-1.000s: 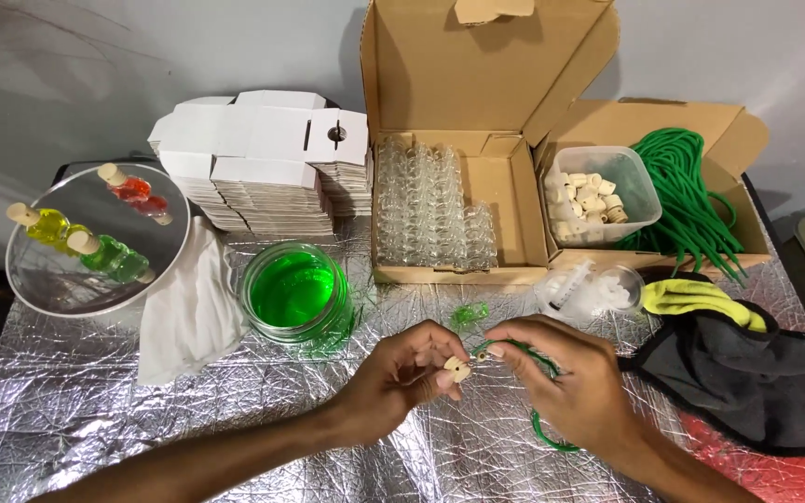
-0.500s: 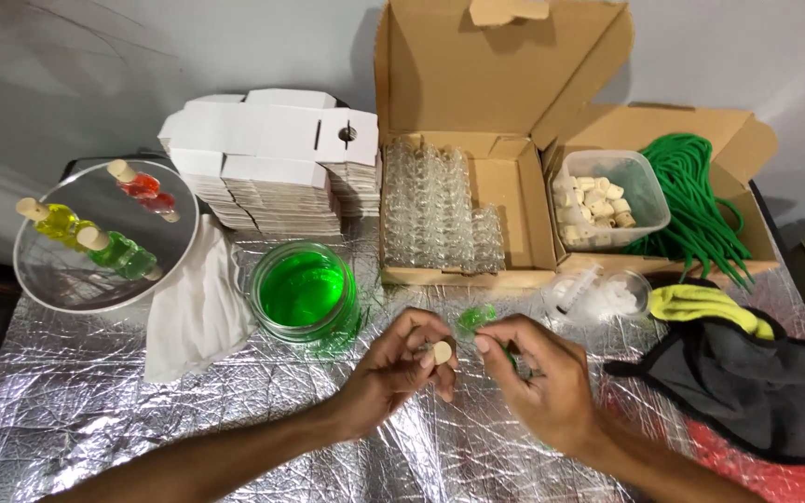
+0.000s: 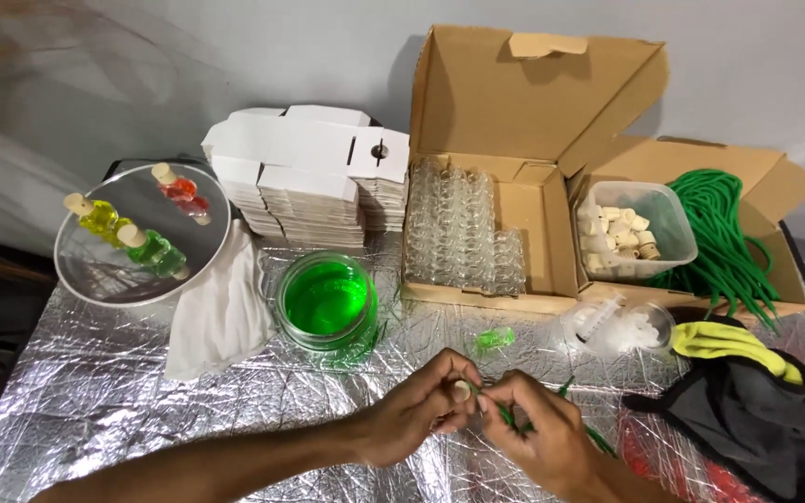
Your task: Assembling decorative cord and bead hangers for perfume bottles by threading components together.
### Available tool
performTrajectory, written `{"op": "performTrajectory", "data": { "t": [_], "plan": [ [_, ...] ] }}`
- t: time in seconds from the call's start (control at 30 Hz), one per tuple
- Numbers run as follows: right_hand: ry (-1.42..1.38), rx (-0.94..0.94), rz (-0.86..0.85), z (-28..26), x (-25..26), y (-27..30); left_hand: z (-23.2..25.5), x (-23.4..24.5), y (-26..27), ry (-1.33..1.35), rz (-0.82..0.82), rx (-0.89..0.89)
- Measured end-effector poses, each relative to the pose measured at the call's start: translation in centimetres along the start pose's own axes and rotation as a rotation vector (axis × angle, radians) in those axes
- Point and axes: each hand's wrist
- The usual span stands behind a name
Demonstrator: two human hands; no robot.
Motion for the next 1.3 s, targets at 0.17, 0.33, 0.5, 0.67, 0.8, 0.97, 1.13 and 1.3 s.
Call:
{"op": "performTrajectory", "data": {
  "t": [0.17,0.33,0.5,0.67,0.8,0.97,1.13,1.3],
  "plan": [
    [-0.064,0.011,-0.113,-0.3,0.6,0.0,-0.4,-0.4,0.1,-0.227,0.020,-0.082],
    [-0.075,0.012,-0.165,-1.6,1.0,-0.4,0.2,-0.9,0.1,-0.402,0.093,-0.132],
    [-0.142,-0.119,-0.215,-2.8,2.1,-1.5,-0.2,-0.7,0.3,-0.405,0.139,-0.132],
    [-0.180,-0.200,-0.338,-2.2,2.3,-1.4,-0.2,-0.9,0.2,-0.292,0.182,-0.155],
    [-0.288,-0.243,-0.325,-3.7,3.1,-2.8,-0.9,-1.2,0.1,-0.258,0.192,-0.178],
    [-0.462,-0.422,-0.327,-4.0,3.4,-3.3,-1.4,-1.2,0.1,-0.049,0.257,-0.133],
    [-0.383,-0.382,-0.319,-3.3,3.1,-3.1,-2.2,-0.6,-0.1,-0.007,0.241,-0.110],
    [-0.206,-0.289,-0.320,-3.1,2.8,-2.7,-2.1,-0.5,-0.2,-0.061,0.250,-0.144]
  ]
}}
Point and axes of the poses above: each hand's wrist, its own y-axis away from the middle knuckle, its own x-axis out of the back of the hand, z = x × y, and after that the axes turned 13 degrees about -x, right-handed
